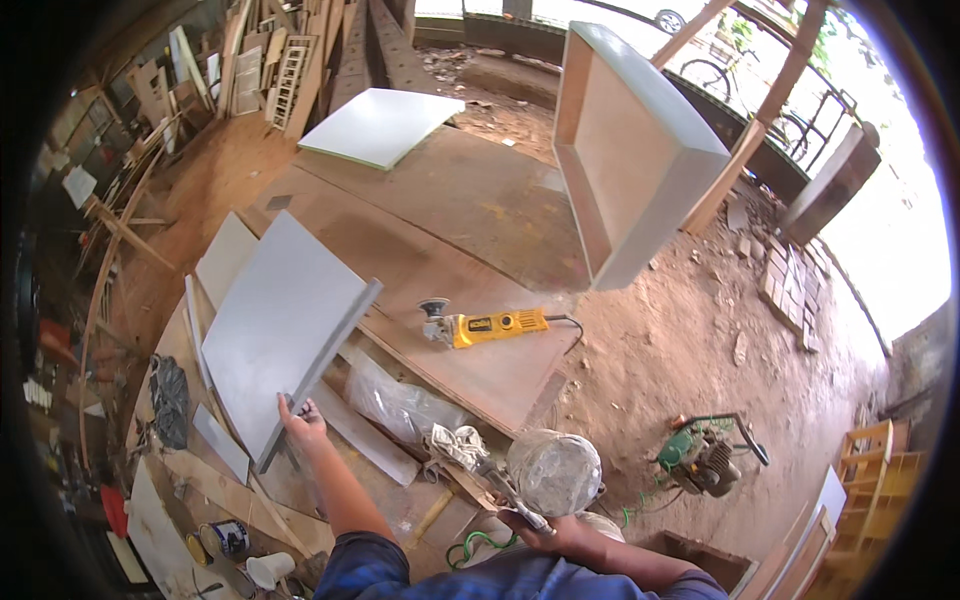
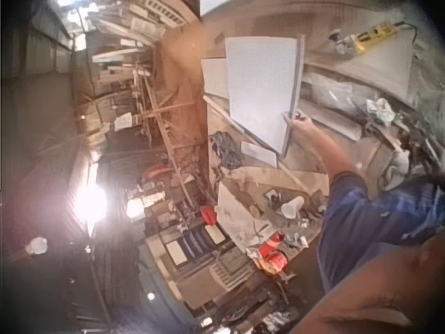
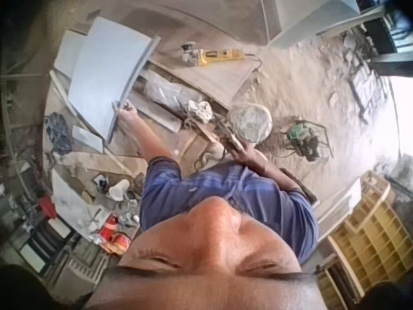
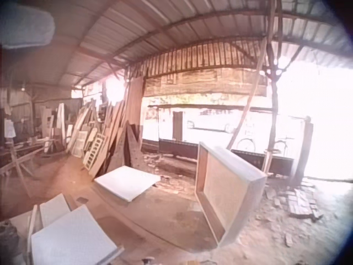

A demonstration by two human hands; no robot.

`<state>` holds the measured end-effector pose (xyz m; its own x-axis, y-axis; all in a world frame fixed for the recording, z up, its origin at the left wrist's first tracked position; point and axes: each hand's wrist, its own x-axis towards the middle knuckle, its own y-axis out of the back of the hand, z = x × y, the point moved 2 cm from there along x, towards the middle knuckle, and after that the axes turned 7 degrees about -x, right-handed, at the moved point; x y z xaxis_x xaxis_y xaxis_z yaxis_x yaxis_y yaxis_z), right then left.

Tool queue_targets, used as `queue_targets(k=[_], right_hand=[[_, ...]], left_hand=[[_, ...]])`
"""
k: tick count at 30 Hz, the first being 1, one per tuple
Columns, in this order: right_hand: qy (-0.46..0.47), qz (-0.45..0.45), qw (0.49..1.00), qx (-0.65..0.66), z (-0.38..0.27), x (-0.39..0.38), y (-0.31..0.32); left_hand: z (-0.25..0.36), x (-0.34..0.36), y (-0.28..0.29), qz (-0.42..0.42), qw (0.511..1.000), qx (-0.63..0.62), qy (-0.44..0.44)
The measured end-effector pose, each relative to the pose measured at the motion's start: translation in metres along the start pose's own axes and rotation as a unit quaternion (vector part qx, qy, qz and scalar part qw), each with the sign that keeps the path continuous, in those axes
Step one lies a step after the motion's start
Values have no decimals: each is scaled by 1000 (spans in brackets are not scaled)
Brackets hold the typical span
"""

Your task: The person uses a spray gun to apply paint to wooden panels and a block, then handles two containers and a white cup on a workbench.

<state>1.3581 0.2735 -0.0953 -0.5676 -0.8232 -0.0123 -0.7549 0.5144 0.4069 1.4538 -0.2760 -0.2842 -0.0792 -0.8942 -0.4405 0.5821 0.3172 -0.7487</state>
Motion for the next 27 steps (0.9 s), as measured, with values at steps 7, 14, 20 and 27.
queue_targets(k=[7, 14, 20, 27], right_hand=[[117, 43, 983, -135, 23, -8, -4], [-19, 26, 999, -9, 23, -12, -5], [-12, 37, 999, 13, 23, -6, -5], [-9, 97, 995, 5, -3, -6, 28]], left_hand=[[-30, -15, -32, -37, 991, -128, -23], [-32, 16, -57, -116, 990, -76, 4], [6, 23, -24, -246, 840, 255, -411], [18, -87, 0, -366, 860, 112, -339]])
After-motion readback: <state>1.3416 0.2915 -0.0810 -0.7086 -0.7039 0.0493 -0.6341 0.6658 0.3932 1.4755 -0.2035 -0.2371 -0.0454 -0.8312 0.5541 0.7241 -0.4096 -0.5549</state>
